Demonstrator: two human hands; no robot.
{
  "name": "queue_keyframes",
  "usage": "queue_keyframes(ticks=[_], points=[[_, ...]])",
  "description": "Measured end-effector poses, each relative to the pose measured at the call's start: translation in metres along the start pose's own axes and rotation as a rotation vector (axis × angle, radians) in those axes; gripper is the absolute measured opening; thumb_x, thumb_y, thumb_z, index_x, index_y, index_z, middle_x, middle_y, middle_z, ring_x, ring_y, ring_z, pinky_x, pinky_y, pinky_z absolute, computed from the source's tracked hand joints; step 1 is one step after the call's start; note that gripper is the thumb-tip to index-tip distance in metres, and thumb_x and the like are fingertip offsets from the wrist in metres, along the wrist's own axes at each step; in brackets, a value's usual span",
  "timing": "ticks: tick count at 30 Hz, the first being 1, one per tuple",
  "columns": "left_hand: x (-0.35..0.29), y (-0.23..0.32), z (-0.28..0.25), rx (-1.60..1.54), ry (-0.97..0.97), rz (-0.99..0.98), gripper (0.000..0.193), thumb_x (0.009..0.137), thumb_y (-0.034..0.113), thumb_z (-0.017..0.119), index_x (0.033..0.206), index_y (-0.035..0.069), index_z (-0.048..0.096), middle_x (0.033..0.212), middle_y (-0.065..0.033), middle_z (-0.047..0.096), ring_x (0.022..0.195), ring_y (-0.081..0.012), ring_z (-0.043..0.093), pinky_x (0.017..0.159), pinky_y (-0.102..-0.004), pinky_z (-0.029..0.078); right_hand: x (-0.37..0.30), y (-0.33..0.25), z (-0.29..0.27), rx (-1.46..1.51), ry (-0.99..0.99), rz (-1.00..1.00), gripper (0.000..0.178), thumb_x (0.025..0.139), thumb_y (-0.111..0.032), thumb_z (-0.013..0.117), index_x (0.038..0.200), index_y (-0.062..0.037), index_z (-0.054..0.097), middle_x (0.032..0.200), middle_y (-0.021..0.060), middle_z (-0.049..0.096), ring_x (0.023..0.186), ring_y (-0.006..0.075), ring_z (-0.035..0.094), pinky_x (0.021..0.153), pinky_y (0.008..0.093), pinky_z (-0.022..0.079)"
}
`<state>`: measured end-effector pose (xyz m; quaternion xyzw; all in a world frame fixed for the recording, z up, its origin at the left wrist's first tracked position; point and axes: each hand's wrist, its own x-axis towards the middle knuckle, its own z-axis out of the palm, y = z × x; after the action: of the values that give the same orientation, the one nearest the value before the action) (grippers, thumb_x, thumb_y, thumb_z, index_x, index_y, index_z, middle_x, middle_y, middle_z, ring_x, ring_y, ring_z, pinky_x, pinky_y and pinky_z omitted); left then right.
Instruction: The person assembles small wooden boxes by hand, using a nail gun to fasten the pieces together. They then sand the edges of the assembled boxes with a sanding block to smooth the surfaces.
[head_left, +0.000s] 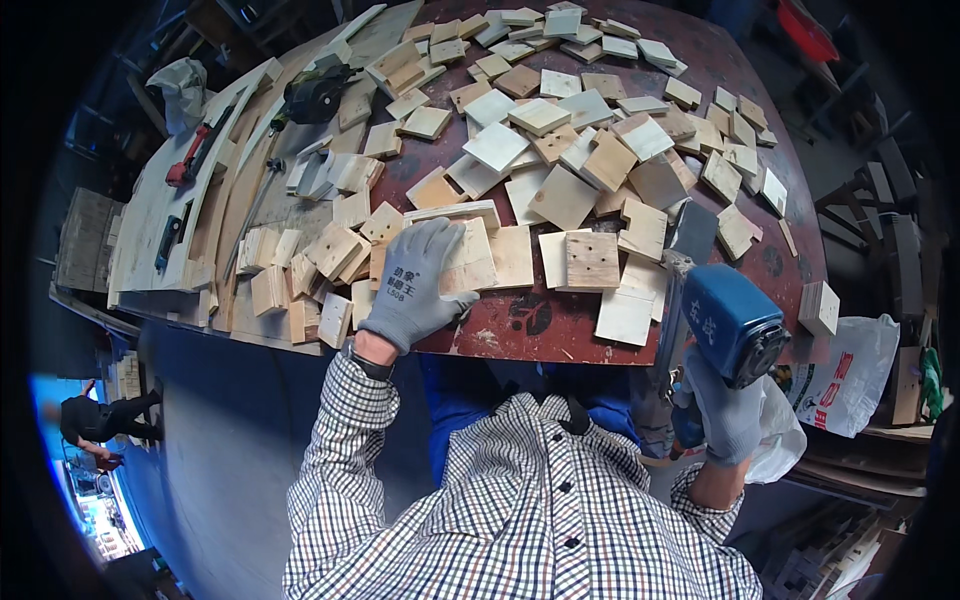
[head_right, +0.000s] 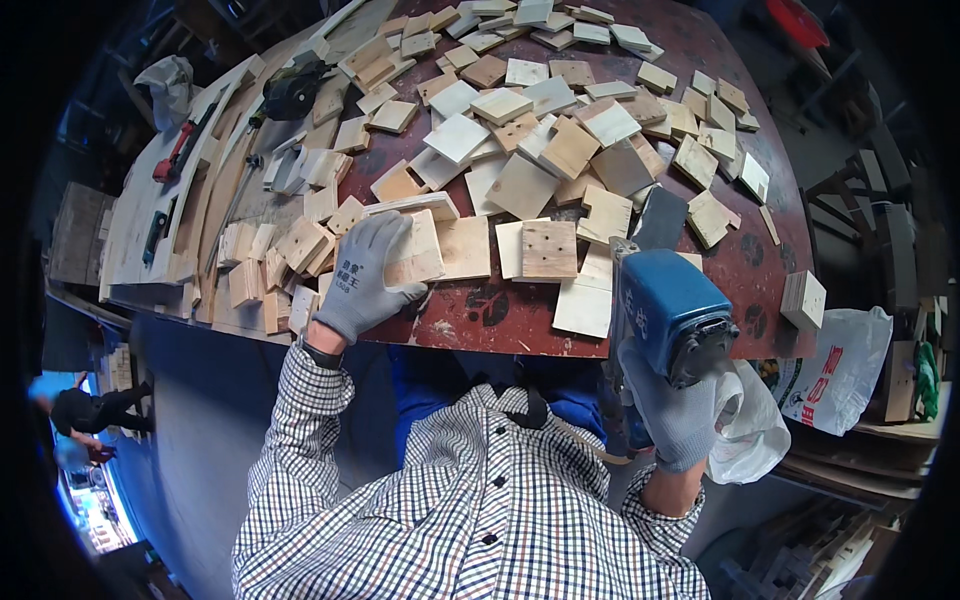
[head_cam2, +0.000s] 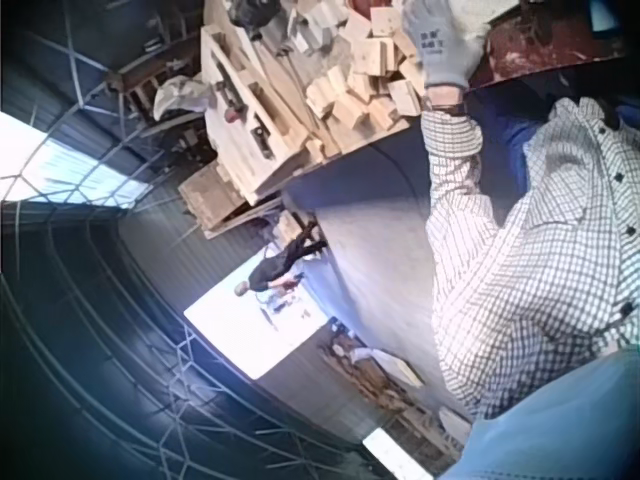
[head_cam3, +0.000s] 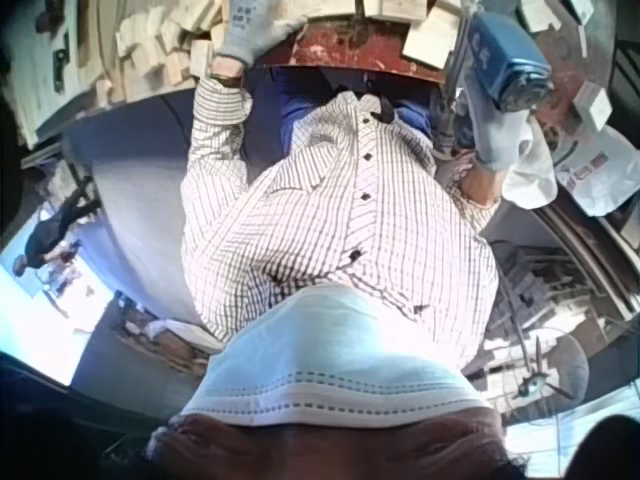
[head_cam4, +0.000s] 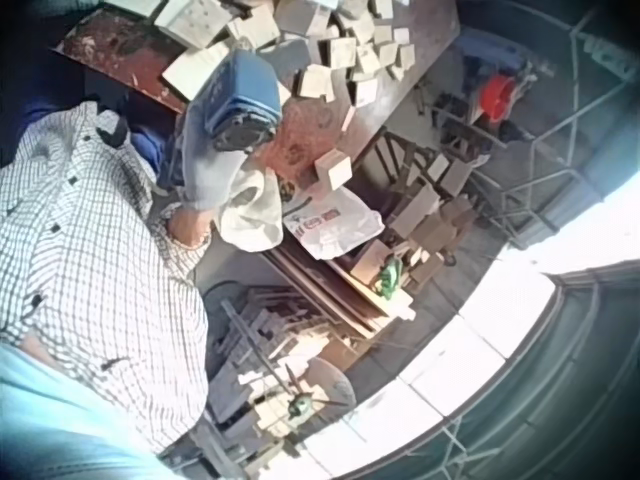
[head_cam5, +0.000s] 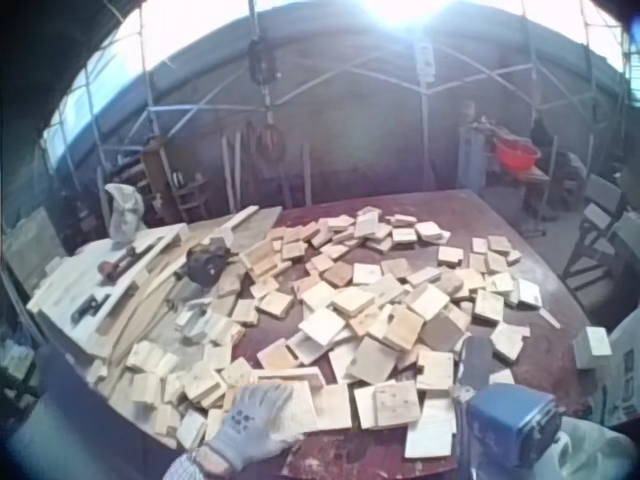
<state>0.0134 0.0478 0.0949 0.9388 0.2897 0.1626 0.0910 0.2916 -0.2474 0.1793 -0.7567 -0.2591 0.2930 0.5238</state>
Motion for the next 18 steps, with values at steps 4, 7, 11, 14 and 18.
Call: queue_keyframes(ticks=[4,7,11,14,18], points=[[0.011,-0.041,0.003,0.116,-0.204,0.038,0.086,0.082,0.040,0.081,0.154,0.005,0.047,0.158,-0.0202,0.044,0.148,-0.0394,0.039,0.125,-0.0501,0.030,-0.001,-0.010,0.001,0.055,-0.031,0.076,0.026,0.091,-0.011,0.079,0.114,-0.0036,0.070,0.084,0.0046,0.072,0.065,0.0117,0.067,0.057,0.0283,0.053],[0.002,-0.047,0.018,0.278,-0.155,0.057,0.088,0.089,0.044,0.074,0.160,0.006,0.039,0.166,-0.0243,0.034,0.154,-0.0420,0.031,0.127,-0.0507,0.026,-0.003,-0.009,0.000,0.025,-0.026,0.083,0.026,0.091,-0.011,0.079,0.114,-0.0040,0.070,0.084,0.0051,0.072,0.065,0.0124,0.067,0.057,0.0293,0.053],[-0.007,-0.042,0.026,0.206,-0.114,0.007,0.094,0.095,0.053,0.067,0.165,0.003,0.028,0.170,-0.0262,0.025,0.159,-0.0438,0.020,0.130,-0.0507,0.020,-0.002,-0.006,0.001,-0.035,-0.012,0.076,0.024,0.092,-0.011,0.078,0.114,-0.0037,0.070,0.084,0.0049,0.072,0.065,0.0128,0.067,0.058,0.0297,0.054],[-0.008,-0.045,0.029,0.051,-0.062,-0.002,0.096,0.098,0.056,0.065,0.164,-0.001,0.026,0.171,-0.0263,0.024,0.160,-0.0442,0.018,0.131,-0.0500,0.018,0.000,-0.007,0.004,0.003,-0.009,0.148,0.024,0.092,-0.010,0.077,0.114,-0.0030,0.070,0.084,0.0047,0.072,0.065,0.0130,0.067,0.058,0.0299,0.054],[0.000,-0.057,0.015,0.073,-0.187,0.034,0.094,0.094,0.051,0.072,0.163,0.002,0.031,0.170,-0.0243,0.029,0.158,-0.0428,0.025,0.130,-0.0489,0.024,0.005,-0.010,0.009,-0.003,-0.035,0.200,0.025,0.092,-0.010,0.077,0.114,-0.0022,0.069,0.084,0.0049,0.072,0.065,0.0130,0.067,0.058,0.0299,0.053]])
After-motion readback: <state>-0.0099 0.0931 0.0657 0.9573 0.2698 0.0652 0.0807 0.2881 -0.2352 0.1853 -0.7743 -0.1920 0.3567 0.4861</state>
